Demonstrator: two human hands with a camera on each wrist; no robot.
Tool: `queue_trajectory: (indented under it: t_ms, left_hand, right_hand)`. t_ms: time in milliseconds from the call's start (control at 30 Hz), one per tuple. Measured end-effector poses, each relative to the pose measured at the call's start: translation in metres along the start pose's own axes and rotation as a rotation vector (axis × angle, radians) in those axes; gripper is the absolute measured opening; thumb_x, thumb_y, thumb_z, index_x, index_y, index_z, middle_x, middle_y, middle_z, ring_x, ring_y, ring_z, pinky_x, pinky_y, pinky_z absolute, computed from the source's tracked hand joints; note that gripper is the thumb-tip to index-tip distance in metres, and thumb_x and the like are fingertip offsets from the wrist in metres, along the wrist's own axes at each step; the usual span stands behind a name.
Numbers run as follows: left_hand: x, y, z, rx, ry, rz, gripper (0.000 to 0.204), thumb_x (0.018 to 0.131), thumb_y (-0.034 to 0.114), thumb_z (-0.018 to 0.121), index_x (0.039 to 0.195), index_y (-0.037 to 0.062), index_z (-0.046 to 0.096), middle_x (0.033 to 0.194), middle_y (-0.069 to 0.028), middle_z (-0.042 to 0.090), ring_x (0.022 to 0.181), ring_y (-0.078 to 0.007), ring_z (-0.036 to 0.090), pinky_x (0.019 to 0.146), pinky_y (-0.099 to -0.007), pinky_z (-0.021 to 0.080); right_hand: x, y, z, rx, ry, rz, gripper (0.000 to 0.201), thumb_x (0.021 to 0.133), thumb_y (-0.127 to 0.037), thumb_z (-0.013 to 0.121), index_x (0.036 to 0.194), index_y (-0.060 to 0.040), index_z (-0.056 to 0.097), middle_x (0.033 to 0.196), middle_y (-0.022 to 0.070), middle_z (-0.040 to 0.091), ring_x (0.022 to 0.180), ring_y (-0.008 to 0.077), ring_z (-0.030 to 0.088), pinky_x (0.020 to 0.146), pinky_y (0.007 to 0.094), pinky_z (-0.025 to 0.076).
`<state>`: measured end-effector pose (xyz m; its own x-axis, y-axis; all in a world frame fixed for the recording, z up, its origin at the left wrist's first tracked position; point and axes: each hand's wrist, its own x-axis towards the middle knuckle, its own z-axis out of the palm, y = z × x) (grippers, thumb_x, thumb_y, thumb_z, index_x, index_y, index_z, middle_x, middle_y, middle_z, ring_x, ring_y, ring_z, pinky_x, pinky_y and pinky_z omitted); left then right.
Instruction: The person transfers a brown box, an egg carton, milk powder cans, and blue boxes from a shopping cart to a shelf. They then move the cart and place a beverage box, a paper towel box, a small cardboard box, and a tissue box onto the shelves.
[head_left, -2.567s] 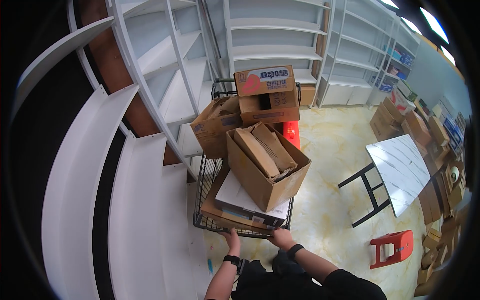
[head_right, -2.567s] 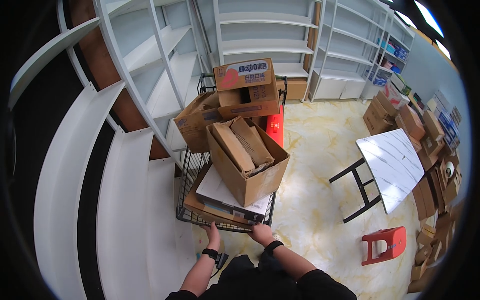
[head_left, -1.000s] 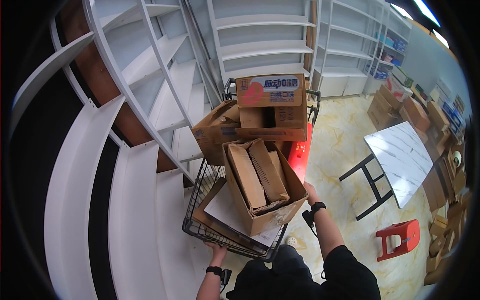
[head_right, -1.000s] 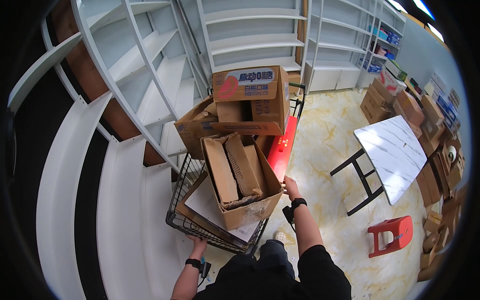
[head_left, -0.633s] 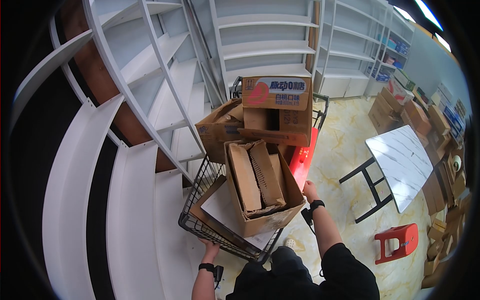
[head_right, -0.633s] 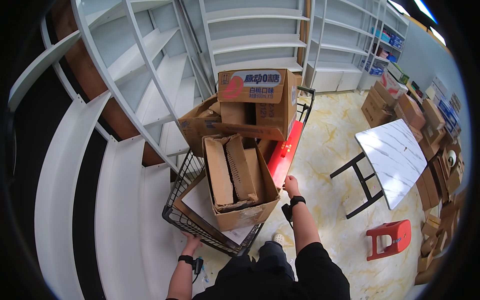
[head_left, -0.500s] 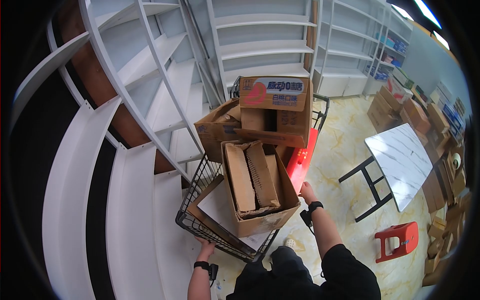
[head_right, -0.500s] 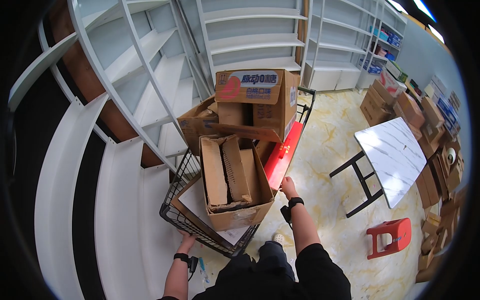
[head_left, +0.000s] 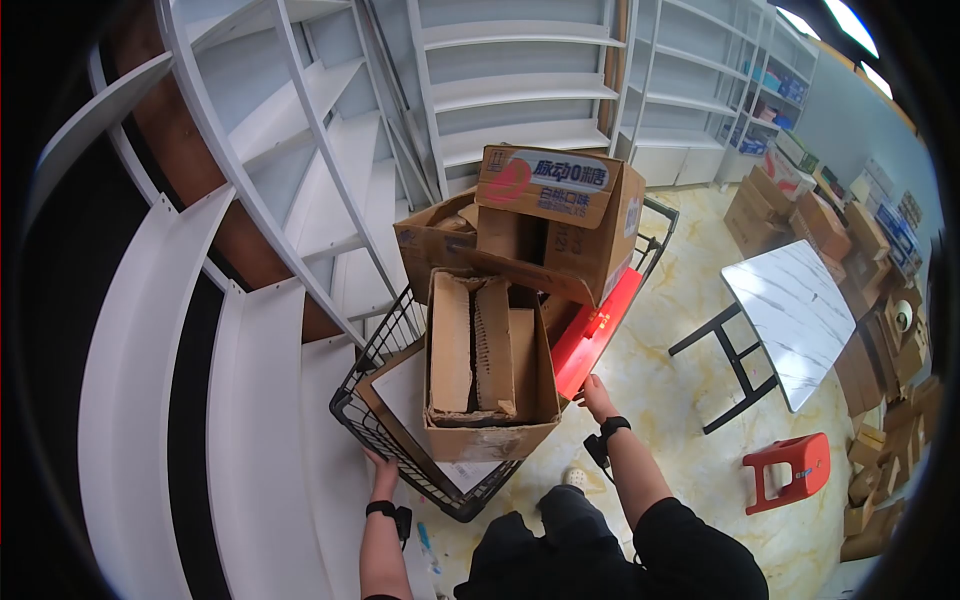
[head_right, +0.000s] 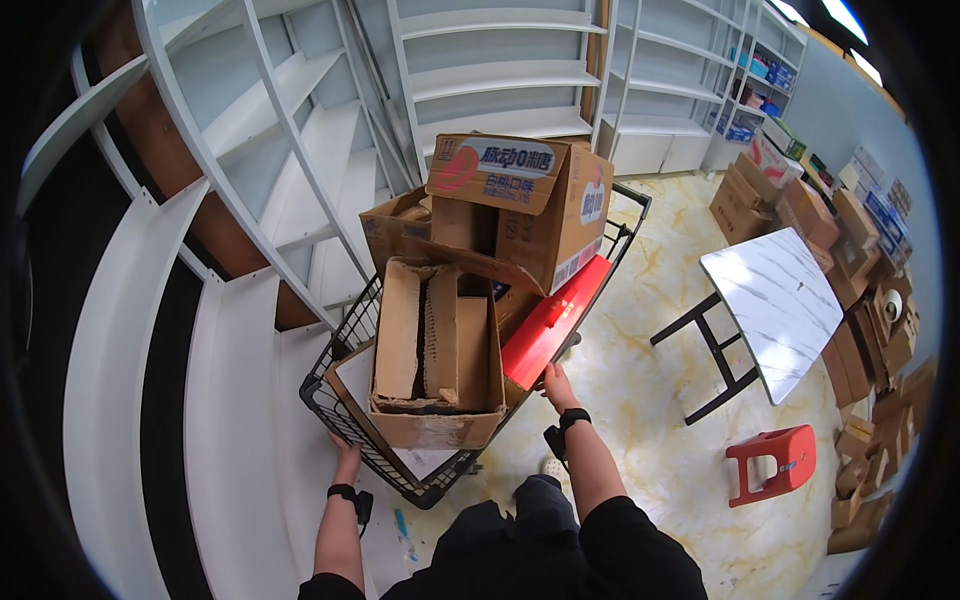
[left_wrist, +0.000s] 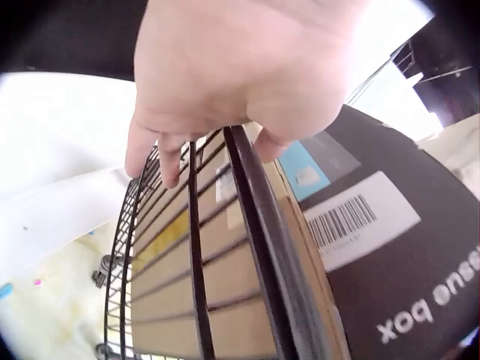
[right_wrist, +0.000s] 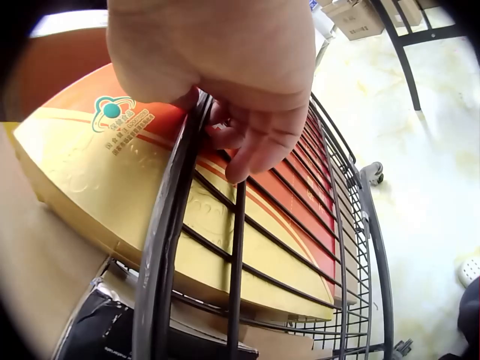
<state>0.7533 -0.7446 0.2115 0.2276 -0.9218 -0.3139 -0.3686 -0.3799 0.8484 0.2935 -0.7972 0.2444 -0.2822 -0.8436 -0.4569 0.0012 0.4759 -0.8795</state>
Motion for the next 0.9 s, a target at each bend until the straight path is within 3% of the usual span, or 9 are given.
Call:
queue_trajectory:
  t_ms: [100,167,233,267,333,433,633,833,900]
  left_hand:
    - [-0.037,0.015,0.008,-0.054,-0.005,0.060,0.080,0.080,0.004,0.041,0.130,0.0022,-0.021,0.137,-0.0204,0.012,0.125,-0.0280,0.022,0.100,-0.0274,0.019]
    - [-0.076,0.038,0.018,-0.168,-0.123,-0.140,0.076,0.081,0.009,0.041,0.132,0.0014,-0.015,0.135,-0.0222,0.022,0.124,-0.0298,0.027,0.100,-0.0288,0.021]
    - [-0.083,-0.048,0.045,0.023,-0.007,0.043,0.067,0.082,0.013,0.041,0.133,0.0007,0.000,0.128,-0.0245,0.033,0.116,-0.0338,0.037,0.095,-0.0337,0.029]
    - [-0.092,-0.046,0.048,0.024,-0.004,0.041,0.067,0.082,0.013,0.041,0.133,0.0007,0.000,0.128,-0.0245,0.033,0.116,-0.0338,0.037,0.095,-0.0337,0.029]
    - [-0.115,-0.037,0.054,0.055,0.039,-0.045,0.054,0.083,0.014,0.040,0.129,0.0003,0.015,0.120,-0.0274,0.042,0.107,-0.0396,0.044,0.088,-0.0400,0.035]
    - [-0.118,-0.026,0.059,0.074,0.196,-0.072,0.042,0.085,0.015,0.039,0.122,0.0000,0.026,0.109,-0.0296,0.048,0.100,-0.0434,0.047,0.081,-0.0447,0.039]
    - [-0.112,-0.027,0.044,0.274,0.270,-0.015,0.030,0.084,0.016,0.041,0.109,0.0003,0.037,0.093,-0.0265,0.056,0.087,-0.0445,0.051,0.074,-0.0492,0.040]
    - [-0.109,0.010,0.019,0.391,0.220,-0.068,0.024,0.084,0.019,0.042,0.100,0.0027,0.041,0.086,-0.0227,0.059,0.081,-0.0409,0.055,0.070,-0.0483,0.043]
    - [-0.108,0.001,0.015,0.436,0.230,-0.052,0.023,0.084,0.019,0.043,0.100,0.0033,0.042,0.085,-0.0221,0.059,0.081,-0.0402,0.055,0.069,-0.0483,0.043]
  right_hand:
    - [-0.015,-0.003,0.002,0.012,-0.022,0.020,0.038,0.089,-0.038,0.026,0.096,-0.0042,0.042,0.083,0.0083,0.054,0.069,0.0183,0.054,0.060,0.0308,0.043]
    - [-0.024,-0.004,-0.003,0.016,-0.035,0.006,0.038,0.089,-0.038,0.027,0.095,-0.0044,0.042,0.083,0.0081,0.054,0.069,0.0180,0.054,0.059,0.0305,0.043]
    - [-0.035,-0.001,0.000,0.021,-0.051,-0.005,0.037,0.089,-0.038,0.027,0.095,-0.0046,0.043,0.083,0.0079,0.054,0.069,0.0177,0.055,0.059,0.0301,0.043]
    - [-0.037,0.003,0.002,0.048,-0.007,-0.012,0.037,0.089,-0.037,0.027,0.094,-0.0039,0.043,0.080,0.0079,0.055,0.065,0.0174,0.055,0.055,0.0292,0.044]
    - [-0.040,0.014,0.003,0.079,0.037,-0.014,0.036,0.089,-0.036,0.028,0.092,-0.0037,0.044,0.077,0.0074,0.056,0.062,0.0169,0.055,0.051,0.0283,0.044]
    - [-0.046,0.026,-0.001,0.076,0.033,-0.024,0.035,0.089,-0.035,0.028,0.092,-0.0041,0.044,0.077,0.0072,0.056,0.063,0.0165,0.055,0.051,0.0285,0.044]
    - [-0.070,0.042,-0.003,0.079,0.003,-0.026,0.034,0.089,-0.035,0.028,0.094,-0.0039,0.042,0.080,0.0082,0.052,0.067,0.0197,0.056,0.056,0.0314,0.045]
    - [-0.086,0.058,0.000,0.080,0.001,-0.020,0.032,0.091,-0.034,0.028,0.095,-0.0057,0.042,0.078,0.0064,0.054,0.064,0.0155,0.056,0.052,0.0273,0.045]
    - [-0.098,0.067,-0.004,0.087,-0.043,-0.033,0.032,0.091,-0.034,0.029,0.095,-0.0057,0.042,0.080,0.0066,0.054,0.066,0.0160,0.056,0.053,0.0278,0.045]
